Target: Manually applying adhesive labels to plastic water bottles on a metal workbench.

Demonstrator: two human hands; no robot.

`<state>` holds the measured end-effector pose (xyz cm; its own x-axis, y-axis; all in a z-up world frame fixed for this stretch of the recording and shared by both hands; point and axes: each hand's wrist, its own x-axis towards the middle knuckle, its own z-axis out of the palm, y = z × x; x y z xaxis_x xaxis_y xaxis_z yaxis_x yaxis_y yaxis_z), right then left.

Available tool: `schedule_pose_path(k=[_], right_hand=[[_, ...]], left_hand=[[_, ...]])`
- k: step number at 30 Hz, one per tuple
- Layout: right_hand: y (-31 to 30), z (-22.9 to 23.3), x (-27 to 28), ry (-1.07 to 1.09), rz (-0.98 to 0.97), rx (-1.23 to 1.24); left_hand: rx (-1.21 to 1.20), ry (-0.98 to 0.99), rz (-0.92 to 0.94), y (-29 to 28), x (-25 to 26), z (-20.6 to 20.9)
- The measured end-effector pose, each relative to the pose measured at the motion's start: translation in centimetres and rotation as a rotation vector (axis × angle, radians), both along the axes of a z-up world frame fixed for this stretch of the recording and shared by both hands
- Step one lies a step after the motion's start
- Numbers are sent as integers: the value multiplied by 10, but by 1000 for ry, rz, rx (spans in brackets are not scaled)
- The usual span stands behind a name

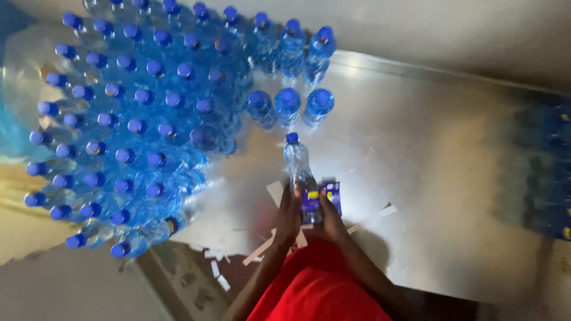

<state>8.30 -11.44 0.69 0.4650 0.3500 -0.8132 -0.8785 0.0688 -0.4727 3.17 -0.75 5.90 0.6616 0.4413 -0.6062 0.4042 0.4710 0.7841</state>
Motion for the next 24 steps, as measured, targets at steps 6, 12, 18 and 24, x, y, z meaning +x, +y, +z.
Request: schedule_pose_path(k=[6,12,18,24], right_hand=[[-72,5,10,-813,236,-275],[-152,5,15,-635,-127,-416],[-296,-50,70,-894,-691,-947],[-489,-153,216,-859,-314,-1744]], left_hand=[[362,-236,-534,-14,7,-12],[773,-685,-1041,-44,29,-53],[565,-294,-1064,-43,40,-22],[750,25,-950,-10,10,-80]])
